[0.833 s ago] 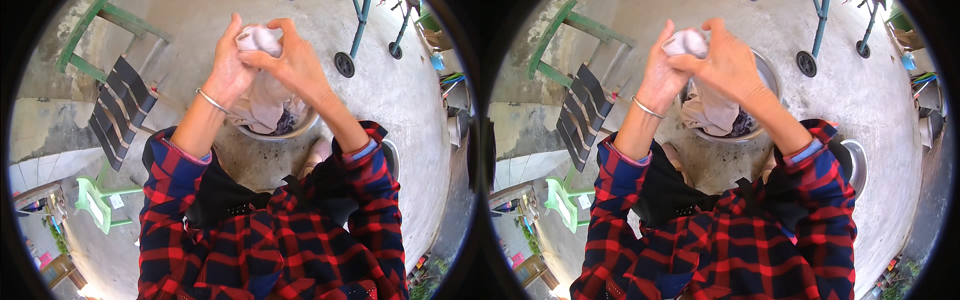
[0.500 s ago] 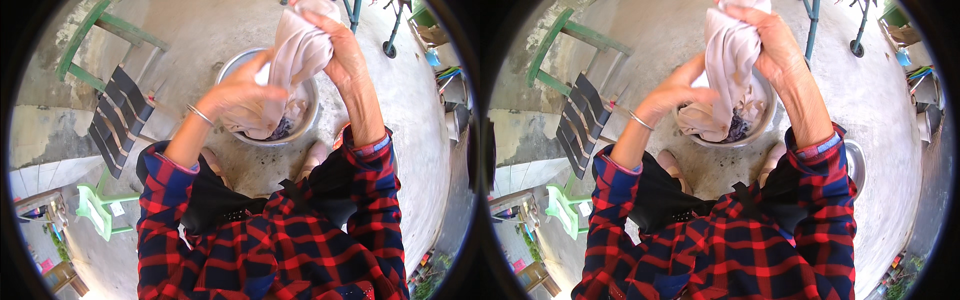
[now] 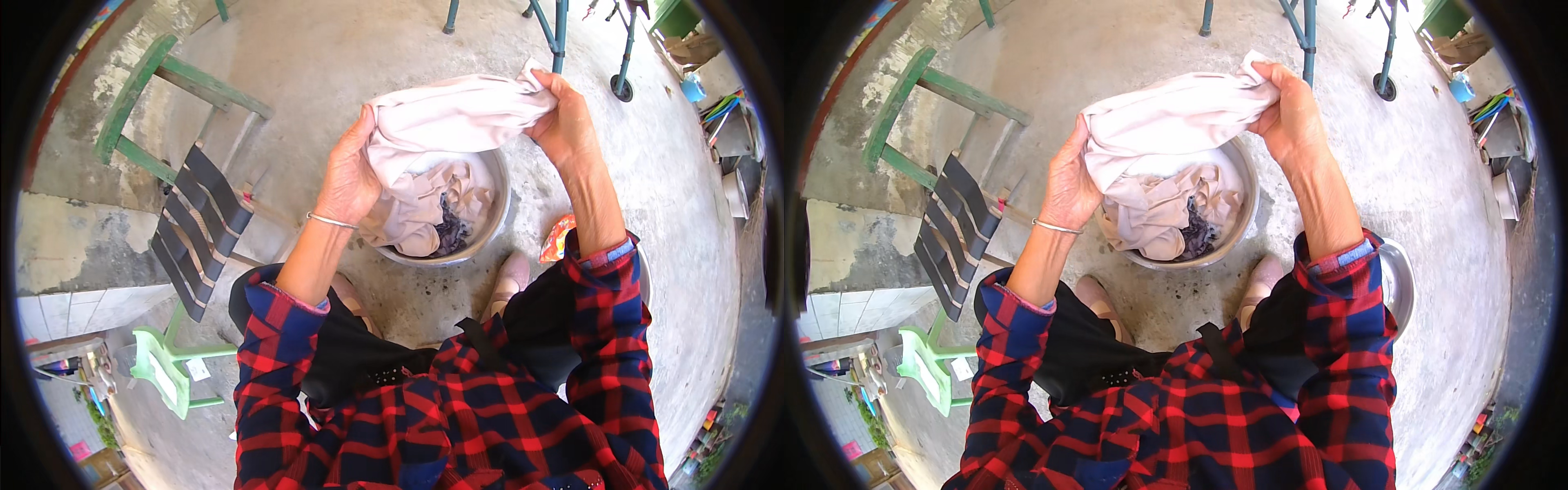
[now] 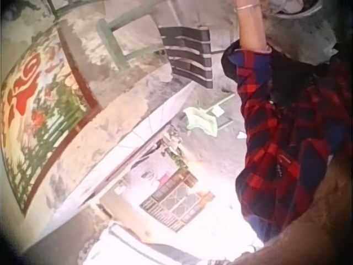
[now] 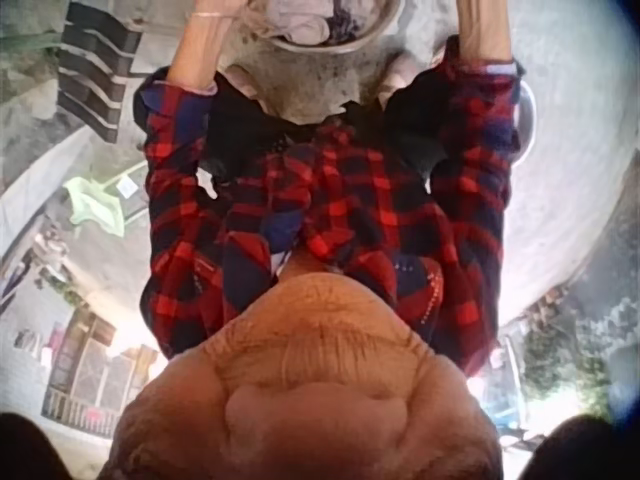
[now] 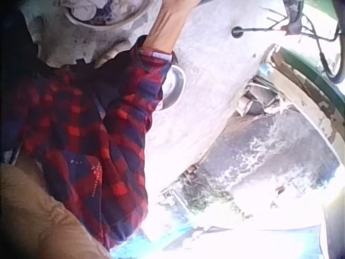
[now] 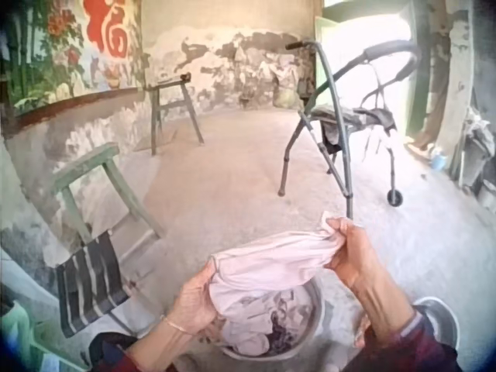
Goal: The person washes a light-colored cloth by hand in a metal basin filled with soapy water. They repeatedly scrub, wring, and rinse the cloth, occasionally lifting it to inspect it before continuing to wash it in the basin.
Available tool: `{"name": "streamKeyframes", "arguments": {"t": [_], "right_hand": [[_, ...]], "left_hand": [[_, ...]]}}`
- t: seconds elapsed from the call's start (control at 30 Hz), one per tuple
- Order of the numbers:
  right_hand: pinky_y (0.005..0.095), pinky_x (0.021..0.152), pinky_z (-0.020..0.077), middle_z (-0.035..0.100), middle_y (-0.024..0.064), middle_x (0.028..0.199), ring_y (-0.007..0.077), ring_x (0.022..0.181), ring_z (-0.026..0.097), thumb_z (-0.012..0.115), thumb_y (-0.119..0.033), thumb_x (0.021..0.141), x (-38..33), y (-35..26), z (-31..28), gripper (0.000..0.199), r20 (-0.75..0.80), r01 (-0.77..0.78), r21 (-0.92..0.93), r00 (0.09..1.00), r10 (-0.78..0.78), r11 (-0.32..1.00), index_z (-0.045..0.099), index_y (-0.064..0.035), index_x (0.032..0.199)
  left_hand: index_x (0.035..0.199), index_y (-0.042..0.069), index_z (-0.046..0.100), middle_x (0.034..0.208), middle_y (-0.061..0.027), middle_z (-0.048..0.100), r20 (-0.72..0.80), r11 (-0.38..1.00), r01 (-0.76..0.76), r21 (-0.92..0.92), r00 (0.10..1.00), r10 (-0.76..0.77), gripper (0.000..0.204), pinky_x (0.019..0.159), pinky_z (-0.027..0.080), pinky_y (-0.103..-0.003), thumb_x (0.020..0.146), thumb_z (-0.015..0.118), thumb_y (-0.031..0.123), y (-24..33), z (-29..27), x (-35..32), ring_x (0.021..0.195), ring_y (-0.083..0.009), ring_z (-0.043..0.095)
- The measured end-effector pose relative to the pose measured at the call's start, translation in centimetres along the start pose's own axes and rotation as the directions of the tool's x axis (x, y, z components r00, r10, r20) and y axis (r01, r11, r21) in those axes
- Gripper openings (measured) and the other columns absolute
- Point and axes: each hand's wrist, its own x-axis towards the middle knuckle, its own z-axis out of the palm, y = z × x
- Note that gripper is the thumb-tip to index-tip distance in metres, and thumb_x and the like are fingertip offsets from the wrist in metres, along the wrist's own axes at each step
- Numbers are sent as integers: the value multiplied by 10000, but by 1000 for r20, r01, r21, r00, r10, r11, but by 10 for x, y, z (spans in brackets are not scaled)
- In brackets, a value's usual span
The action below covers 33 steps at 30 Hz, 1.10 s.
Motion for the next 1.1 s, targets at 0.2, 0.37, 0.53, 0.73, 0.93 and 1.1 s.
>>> {"name": "streamKeyframes", "arguments": {"t": [0.2,0.37,0.53,0.73,0.93,1.1], "right_hand": [[417,800,546,658,99,976,222,891,656,529,-215,907,6,13,-2,230,65,-48,-54,997,51,997,582,-31,1034],[364,681,574,661,102,998,212,860,663,533,-238,917,2,18,8,258,70,-78,-227,993,96,971,595,-35,1064],[275,503,553,662,77,969,172,777,659,529,-272,945,-22,41,40,275,108,-14,-430,992,67,903,607,-57,1097],[323,492,479,613,130,903,236,771,641,621,-298,883,-68,85,78,220,579,791,-479,610,-540,380,637,-120,1011],[443,539,467,567,116,794,348,678,591,608,-320,877,-40,97,77,256,644,710,-700,585,-493,-73,546,-79,817],[442,548,462,560,124,773,354,648,581,611,-304,864,-45,102,86,240,485,626,-778,657,-577,58,556,-77,920]], "left_hand": [[1254,14,531,1287,-128,573,-15,995,-26,-100,1000,24,482,1061,405,-427,983,492,411,5,3,-3,1213,-266,528],[1192,23,576,1182,-126,625,27,970,2,-243,1000,4,416,868,532,-401,978,517,375,11,-4,-4,1073,-253,600],[1146,56,591,1102,-116,643,119,864,150,-481,987,-105,329,550,523,-292,960,559,326,9,-29,12,911,-206,629],[1023,97,588,960,-47,639,-27,944,142,-297,987,-157,298,548,503,-311,959,558,386,-18,12,14,726,-142,607],[1018,138,602,1010,-1,625,-149,938,208,-278,955,-256,322,723,531,-303,976,486,436,-69,8,9,927,-137,614],[1011,125,607,1038,-22,620,-72,934,274,-232,952,-297,372,761,528,-337,947,500,476,-48,5,8,958,-157,604]]}}
